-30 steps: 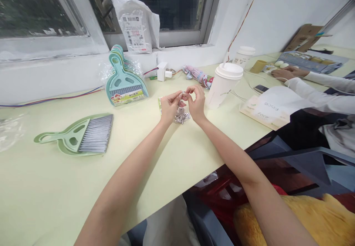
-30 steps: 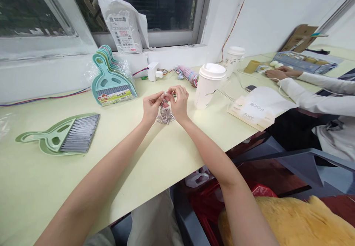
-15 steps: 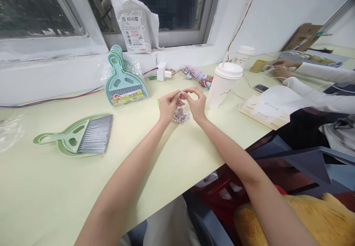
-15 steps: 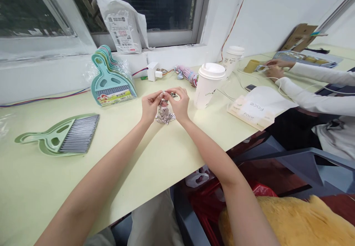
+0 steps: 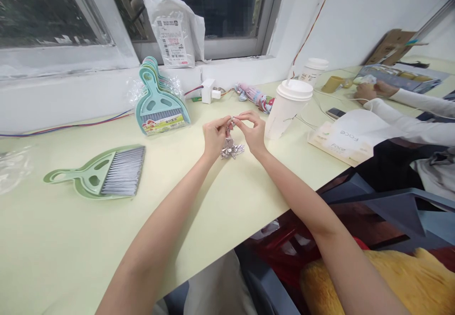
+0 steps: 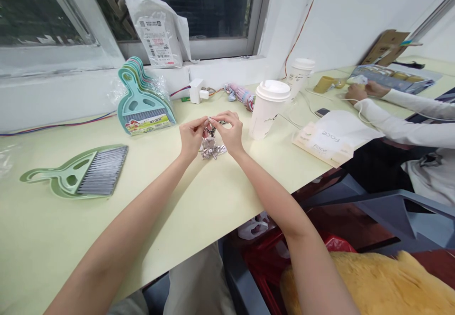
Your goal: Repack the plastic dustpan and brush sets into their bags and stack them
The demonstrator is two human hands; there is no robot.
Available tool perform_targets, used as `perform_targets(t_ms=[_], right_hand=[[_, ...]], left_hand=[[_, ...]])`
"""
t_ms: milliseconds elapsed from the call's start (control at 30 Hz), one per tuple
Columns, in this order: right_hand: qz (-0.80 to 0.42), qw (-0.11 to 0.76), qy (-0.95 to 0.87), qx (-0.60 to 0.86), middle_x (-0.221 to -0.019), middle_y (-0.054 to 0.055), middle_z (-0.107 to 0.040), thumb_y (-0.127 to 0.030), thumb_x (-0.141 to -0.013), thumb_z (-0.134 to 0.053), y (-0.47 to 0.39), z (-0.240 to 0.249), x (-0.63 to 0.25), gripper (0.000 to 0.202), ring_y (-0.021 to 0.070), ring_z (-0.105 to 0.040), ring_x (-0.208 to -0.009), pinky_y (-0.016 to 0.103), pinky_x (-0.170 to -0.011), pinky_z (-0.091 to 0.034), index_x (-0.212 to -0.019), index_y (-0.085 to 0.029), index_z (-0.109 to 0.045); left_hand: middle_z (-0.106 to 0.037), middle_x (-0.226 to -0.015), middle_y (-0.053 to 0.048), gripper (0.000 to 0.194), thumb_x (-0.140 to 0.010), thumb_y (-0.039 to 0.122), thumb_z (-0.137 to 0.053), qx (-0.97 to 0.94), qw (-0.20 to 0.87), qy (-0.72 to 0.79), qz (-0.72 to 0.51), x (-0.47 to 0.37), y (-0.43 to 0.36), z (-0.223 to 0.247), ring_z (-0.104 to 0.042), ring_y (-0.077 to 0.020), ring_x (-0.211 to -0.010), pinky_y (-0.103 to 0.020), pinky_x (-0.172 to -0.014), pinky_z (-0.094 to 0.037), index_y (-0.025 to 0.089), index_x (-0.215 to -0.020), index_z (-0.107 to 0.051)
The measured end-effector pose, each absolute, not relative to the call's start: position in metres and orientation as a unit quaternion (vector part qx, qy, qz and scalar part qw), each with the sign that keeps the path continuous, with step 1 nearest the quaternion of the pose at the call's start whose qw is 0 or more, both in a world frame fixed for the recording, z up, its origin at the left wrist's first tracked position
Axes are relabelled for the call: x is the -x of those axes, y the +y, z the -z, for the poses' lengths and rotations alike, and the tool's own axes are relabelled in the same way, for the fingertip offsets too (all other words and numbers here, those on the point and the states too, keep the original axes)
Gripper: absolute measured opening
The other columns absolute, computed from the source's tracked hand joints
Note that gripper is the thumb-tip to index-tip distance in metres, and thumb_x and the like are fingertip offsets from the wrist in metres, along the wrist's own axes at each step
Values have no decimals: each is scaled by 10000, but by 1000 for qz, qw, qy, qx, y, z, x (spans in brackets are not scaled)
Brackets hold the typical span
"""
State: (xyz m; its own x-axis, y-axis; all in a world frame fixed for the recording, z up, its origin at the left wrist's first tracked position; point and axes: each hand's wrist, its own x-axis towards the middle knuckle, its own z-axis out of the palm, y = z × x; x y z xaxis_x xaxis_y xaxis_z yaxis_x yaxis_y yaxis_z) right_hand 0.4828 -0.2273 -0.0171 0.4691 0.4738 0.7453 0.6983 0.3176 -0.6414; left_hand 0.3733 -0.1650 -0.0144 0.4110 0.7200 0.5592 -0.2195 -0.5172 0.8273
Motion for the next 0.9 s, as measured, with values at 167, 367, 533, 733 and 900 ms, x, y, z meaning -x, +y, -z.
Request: perform_targets(t_ms=[167, 367, 533, 733, 900], right_hand=[[14, 663, -518, 541, -855, 19, -651, -444, -788, -678, -228, 14, -487, 188, 189, -597, -896, 394, -874, -470, -802, -263, -726], [-93, 680, -528, 500, -958, 20, -640, -487, -751, -697, -226, 15, -493, 228, 190, -605, -995, 367, -853, -500, -838, -280, -735], [-132, 690, -525, 481, -954, 15, -625, -493, -731, -710, -224, 18, -496, 235, 183, -618, -957, 359, -821, -518, -808, -272, -734], [-146, 693, -523, 473, -945, 13, -637, -516, -704, -725, -223, 18, -497, 262, 181, -619, -943, 370, -842, -512, -801, -272, -736], [-185, 678, -529, 475, -1052, 20, -661, -563, -702, -707, -224, 17, -503, 305, 186, -624, -927, 385, -810, -521, -828, -287, -739]], left_hand=[[-570, -590, 10, 264, -847, 343, -554, -699, 477, 164, -507, -373, -168, 11, -443, -73, -467, -210, -481, -388, 161, -754, -722], [-532, -570, 15, 273, -833, 367, -578, -694, 509, 153, -486, -374, -169, 9, -438, -72, -471, -216, -488, -385, 150, -748, -719], [-520, -552, 19, 276, -833, 361, -581, -696, 515, 150, -478, -375, -168, 11, -446, -72, -468, -217, -487, -382, 148, -710, -708], [-507, -542, 24, 277, -831, 358, -591, -689, 525, 145, -477, -376, -167, 13, -427, -68, -457, -219, -472, -362, 145, -685, -694], [-515, -560, 13, 317, -811, 410, -626, -683, 576, 107, -436, -375, -166, 8, -437, -73, -462, -231, -468, -361, 149, -631, -645]])
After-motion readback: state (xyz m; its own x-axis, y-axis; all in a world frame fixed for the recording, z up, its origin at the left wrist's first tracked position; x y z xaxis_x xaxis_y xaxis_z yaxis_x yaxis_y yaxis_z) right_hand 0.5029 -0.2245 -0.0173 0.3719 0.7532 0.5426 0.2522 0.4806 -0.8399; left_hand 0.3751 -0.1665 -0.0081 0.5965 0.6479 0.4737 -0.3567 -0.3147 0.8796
